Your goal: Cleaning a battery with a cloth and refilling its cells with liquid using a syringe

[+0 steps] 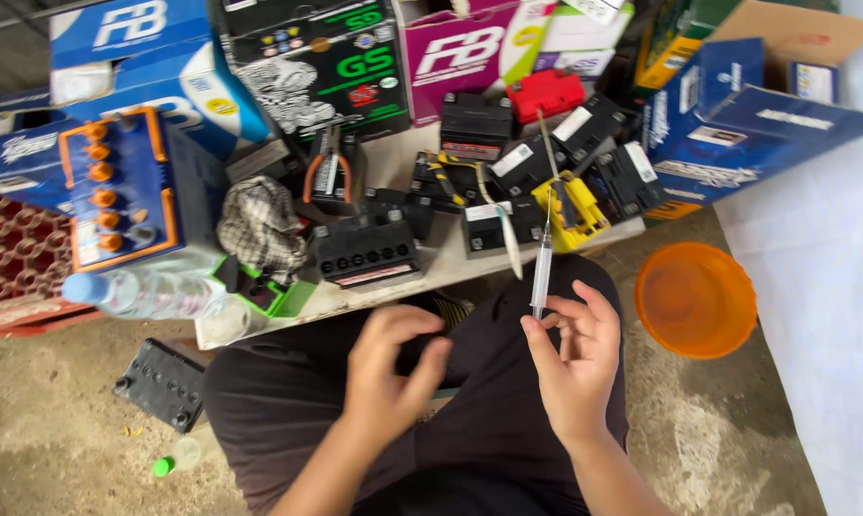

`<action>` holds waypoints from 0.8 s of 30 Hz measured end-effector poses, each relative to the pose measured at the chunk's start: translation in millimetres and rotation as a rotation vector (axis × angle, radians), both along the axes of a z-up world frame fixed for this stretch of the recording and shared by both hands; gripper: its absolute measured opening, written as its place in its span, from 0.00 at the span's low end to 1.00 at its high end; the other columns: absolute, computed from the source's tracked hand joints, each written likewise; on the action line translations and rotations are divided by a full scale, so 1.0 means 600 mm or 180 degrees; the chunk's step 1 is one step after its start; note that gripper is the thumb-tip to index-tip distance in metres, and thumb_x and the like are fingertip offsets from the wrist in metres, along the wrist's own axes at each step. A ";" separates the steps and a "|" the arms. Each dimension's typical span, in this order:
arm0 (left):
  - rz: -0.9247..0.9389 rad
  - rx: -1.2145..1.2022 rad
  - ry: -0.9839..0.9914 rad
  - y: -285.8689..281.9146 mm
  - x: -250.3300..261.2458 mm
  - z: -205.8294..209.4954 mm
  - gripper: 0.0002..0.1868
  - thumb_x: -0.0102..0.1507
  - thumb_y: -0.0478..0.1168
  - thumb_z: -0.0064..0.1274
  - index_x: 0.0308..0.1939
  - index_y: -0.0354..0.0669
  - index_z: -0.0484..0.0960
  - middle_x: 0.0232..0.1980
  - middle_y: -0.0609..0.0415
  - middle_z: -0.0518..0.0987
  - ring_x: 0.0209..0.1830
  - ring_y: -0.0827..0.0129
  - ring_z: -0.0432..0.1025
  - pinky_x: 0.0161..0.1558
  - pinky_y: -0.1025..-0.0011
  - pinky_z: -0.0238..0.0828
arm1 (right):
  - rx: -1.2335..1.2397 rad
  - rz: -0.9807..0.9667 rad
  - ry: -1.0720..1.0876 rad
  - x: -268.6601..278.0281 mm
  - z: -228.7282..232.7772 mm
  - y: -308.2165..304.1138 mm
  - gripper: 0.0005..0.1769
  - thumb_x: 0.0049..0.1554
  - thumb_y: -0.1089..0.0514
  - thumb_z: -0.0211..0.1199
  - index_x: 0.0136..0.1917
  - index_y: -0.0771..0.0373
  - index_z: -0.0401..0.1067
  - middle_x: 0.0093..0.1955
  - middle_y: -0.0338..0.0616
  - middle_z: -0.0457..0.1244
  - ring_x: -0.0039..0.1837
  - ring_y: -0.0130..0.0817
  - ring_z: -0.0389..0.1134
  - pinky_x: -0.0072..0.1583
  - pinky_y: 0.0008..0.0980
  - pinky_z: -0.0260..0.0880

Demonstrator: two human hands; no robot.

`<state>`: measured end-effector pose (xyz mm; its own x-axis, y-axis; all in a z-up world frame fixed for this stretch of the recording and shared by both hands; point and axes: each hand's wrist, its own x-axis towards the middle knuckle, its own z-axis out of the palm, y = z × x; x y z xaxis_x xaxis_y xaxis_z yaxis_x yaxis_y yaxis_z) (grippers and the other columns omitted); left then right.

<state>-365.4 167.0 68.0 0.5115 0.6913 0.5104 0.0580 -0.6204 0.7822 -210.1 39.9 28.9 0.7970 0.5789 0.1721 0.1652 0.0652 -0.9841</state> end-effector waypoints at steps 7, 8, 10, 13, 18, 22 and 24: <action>-0.1517 -0.3441 -0.0042 -0.102 0.152 -0.083 0.20 0.67 0.34 0.50 0.63 0.31 0.72 0.54 0.43 0.80 0.51 0.66 0.75 0.54 0.72 0.76 | 0.0460 -0.0801 0.0628 0.007 -0.040 -0.072 0.38 0.54 0.73 0.64 0.72 0.62 0.51 0.61 0.51 0.64 0.55 0.30 0.64 0.60 0.25 0.65; -0.1562 -0.3635 -0.0013 -0.111 0.175 -0.093 0.22 0.68 0.37 0.49 0.64 0.29 0.72 0.55 0.41 0.81 0.51 0.64 0.76 0.53 0.70 0.78 | 0.0380 -0.0910 0.0462 0.011 -0.048 -0.083 0.38 0.54 0.72 0.66 0.72 0.63 0.51 0.61 0.51 0.65 0.57 0.30 0.64 0.62 0.26 0.64; -0.1804 -0.3662 0.0296 -0.127 0.207 -0.083 0.21 0.67 0.36 0.51 0.62 0.29 0.75 0.53 0.44 0.82 0.49 0.68 0.77 0.53 0.74 0.76 | 0.0127 -0.1148 0.0210 0.020 -0.058 -0.105 0.37 0.53 0.70 0.67 0.71 0.65 0.52 0.60 0.49 0.66 0.60 0.30 0.65 0.64 0.27 0.63; -0.1956 -0.3716 0.0849 -0.154 0.255 -0.087 0.18 0.65 0.33 0.53 0.59 0.31 0.79 0.49 0.48 0.83 0.46 0.71 0.77 0.51 0.76 0.75 | -0.0253 -0.1407 -0.0162 0.037 -0.074 -0.136 0.36 0.52 0.70 0.68 0.69 0.67 0.54 0.60 0.48 0.66 0.64 0.33 0.66 0.68 0.30 0.62; -0.1969 -0.3830 0.1168 -0.197 0.317 -0.134 0.17 0.66 0.32 0.53 0.58 0.29 0.81 0.44 0.47 0.84 0.39 0.69 0.79 0.44 0.77 0.78 | -0.0612 -0.1411 -0.0146 0.080 -0.090 -0.186 0.34 0.51 0.69 0.69 0.68 0.69 0.58 0.67 0.52 0.61 0.64 0.37 0.68 0.66 0.30 0.67; -0.1830 -0.3293 0.1724 -0.225 0.357 -0.170 0.23 0.66 0.39 0.58 0.63 0.31 0.79 0.42 0.39 0.85 0.38 0.63 0.83 0.42 0.72 0.84 | -0.0553 -0.1607 0.0827 0.130 -0.100 -0.216 0.26 0.61 0.60 0.62 0.70 0.68 0.63 0.63 0.55 0.68 0.68 0.41 0.66 0.64 0.37 0.66; -0.1897 -0.3244 0.1854 -0.230 0.375 -0.163 0.24 0.66 0.39 0.58 0.65 0.31 0.77 0.43 0.38 0.85 0.39 0.63 0.83 0.43 0.71 0.84 | -0.0386 -0.1526 0.1763 0.162 -0.115 -0.228 0.27 0.64 0.54 0.57 0.72 0.70 0.63 0.67 0.61 0.65 0.73 0.47 0.63 0.69 0.45 0.65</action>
